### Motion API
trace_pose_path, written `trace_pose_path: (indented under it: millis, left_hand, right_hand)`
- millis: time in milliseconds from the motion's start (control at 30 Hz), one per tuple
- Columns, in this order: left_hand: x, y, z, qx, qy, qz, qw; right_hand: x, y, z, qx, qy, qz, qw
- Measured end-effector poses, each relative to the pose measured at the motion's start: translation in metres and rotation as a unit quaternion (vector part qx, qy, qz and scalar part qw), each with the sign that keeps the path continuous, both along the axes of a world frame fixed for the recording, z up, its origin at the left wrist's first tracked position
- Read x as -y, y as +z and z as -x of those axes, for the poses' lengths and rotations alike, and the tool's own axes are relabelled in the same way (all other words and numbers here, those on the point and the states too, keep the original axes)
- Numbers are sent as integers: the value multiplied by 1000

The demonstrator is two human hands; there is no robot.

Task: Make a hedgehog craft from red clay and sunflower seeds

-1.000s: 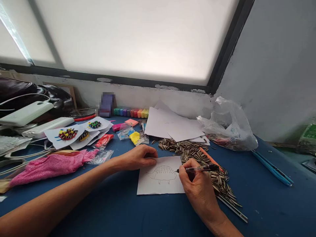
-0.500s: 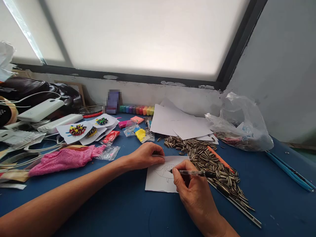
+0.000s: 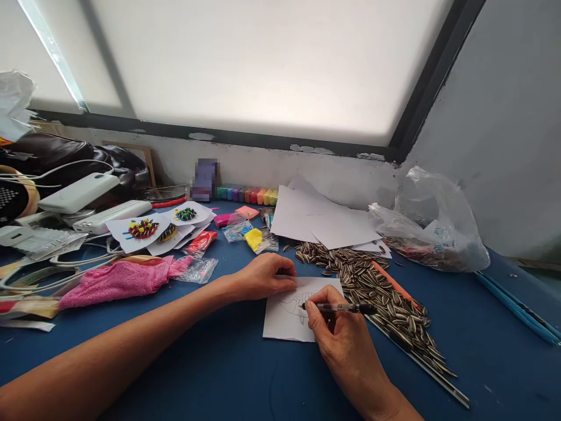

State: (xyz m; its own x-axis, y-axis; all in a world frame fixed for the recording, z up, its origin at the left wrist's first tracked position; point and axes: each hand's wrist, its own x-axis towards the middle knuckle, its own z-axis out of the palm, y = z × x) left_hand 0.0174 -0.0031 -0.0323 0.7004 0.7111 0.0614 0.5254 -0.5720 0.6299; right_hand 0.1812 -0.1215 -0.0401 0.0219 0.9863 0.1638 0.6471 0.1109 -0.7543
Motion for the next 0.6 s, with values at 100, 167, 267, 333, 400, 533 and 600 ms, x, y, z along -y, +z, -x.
trace_pose_path:
  millis: [100,167,267,333,400,533,600]
  left_hand:
    - [0,1,0,-1,-1,0,1000]
    - [0,0,0,-2,0,1,1000]
    - [0,0,0,-2,-2,1,1000]
    - [0,-1,1,-2,-4,1,1000]
    - [0,-1,1,-2,-6,1,1000]
    - [1,-1,1,-6,-6,-4,1000]
    - [2,0,1,-12,-6,-7,1000]
  right_hand:
    - [1,0,0,-5,8,11,1000]
    - [1,-1,0,-5,10,16,1000]
    - [1,-2,0,2,11,20,1000]
    - [0,-1,0,8,11,21,1000]
    - [0,0,1,12,8,21,1000]
    - [0,4,3,20,-2,3,1000]
    - [0,4,3,27,-6,-3,1000]
